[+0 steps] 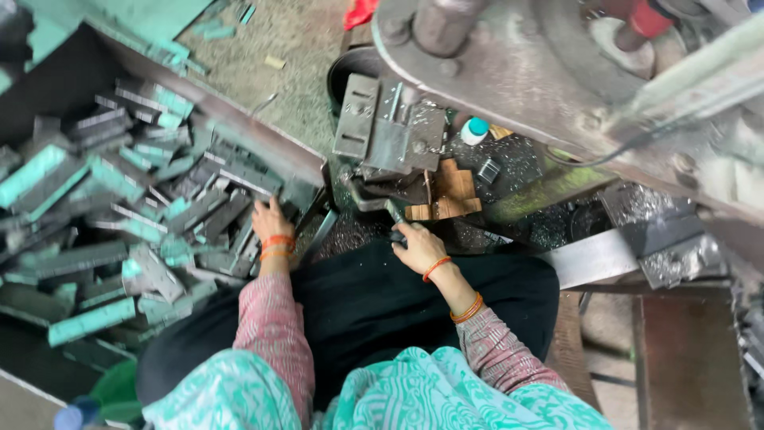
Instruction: The person repeatedly picks up metal brackets from a bin, places them into a press machine, and operates the lever to process each piece. After each cycle, the processed bracket is dropped back into the bin. The person handles the brackets one at a time throughout the clip.
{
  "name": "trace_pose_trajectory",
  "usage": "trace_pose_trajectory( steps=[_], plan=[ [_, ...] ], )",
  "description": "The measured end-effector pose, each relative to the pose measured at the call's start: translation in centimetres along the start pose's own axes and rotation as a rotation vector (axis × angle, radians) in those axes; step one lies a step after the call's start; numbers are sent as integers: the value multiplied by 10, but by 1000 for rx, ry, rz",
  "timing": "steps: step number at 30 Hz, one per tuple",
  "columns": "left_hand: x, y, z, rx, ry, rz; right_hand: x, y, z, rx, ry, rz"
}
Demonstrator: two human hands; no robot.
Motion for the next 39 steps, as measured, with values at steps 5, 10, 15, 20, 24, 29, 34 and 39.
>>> trace_pose_trajectory(
  steps=[5,10,15,20,24,29,34,39],
  plan=[
    [10,11,0,20,79,169,1,-7,-2,-34,25,-51],
    [13,34,10,137,88,156,-2,-14,-5,-75,10,-53],
    [-2,50,14,808,293,65,-1,-17,-5,-114,6,-64],
    [-21,59,6,1659,391,69,0,-14,-5,-112,3,-37],
    [-35,66,-41,1840,364,-19,-2,-17,-7,-99,18,-33],
    [-16,88,-181,644,-196,-214,-3,-17,-12,-86,-12,28],
    [50,114,-249,-76,-584,0,-5,-16,-9,-109,23,-1],
    [65,132,-236,-168,-628,65,-6,-15,-8,-49,-36,85]
  ],
)
Point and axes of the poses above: each hand's wrist, its own x-axis away from the middle knuckle, its own y-axis out of the back of the hand, z = x × y, the point moved 2 cm from there along -x, towards the middle knuckle, and after that the axes turned 1 degree about z, right-handed, at the moved point
